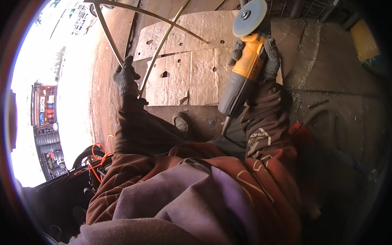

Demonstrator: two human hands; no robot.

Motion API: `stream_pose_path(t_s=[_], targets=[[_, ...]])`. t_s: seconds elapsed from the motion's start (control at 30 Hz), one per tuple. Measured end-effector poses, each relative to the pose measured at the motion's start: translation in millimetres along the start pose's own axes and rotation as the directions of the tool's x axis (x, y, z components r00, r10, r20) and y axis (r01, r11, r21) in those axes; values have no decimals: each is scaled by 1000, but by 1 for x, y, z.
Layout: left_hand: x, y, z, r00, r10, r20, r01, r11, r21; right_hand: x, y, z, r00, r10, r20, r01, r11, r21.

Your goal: The person uses a handheld power sander to smooth the surface of a metal framework while sitting on the ground.

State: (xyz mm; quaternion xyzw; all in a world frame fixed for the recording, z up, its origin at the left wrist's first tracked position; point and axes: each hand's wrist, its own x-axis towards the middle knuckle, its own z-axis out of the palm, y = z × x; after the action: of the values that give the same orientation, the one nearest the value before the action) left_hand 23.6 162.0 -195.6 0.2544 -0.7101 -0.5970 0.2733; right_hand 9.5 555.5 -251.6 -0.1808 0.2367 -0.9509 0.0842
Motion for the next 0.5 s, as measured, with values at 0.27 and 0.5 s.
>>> stream_pose_path(t_s=[0.27,0.5], targets=[[42,138,-27,945,326,1,-326,944,53,10,47,19,987,158,16,-158,987,7],[27,123,-40,975,185,121,-206,960,190,2,91,55,823,557,-115,-553,831,63]])
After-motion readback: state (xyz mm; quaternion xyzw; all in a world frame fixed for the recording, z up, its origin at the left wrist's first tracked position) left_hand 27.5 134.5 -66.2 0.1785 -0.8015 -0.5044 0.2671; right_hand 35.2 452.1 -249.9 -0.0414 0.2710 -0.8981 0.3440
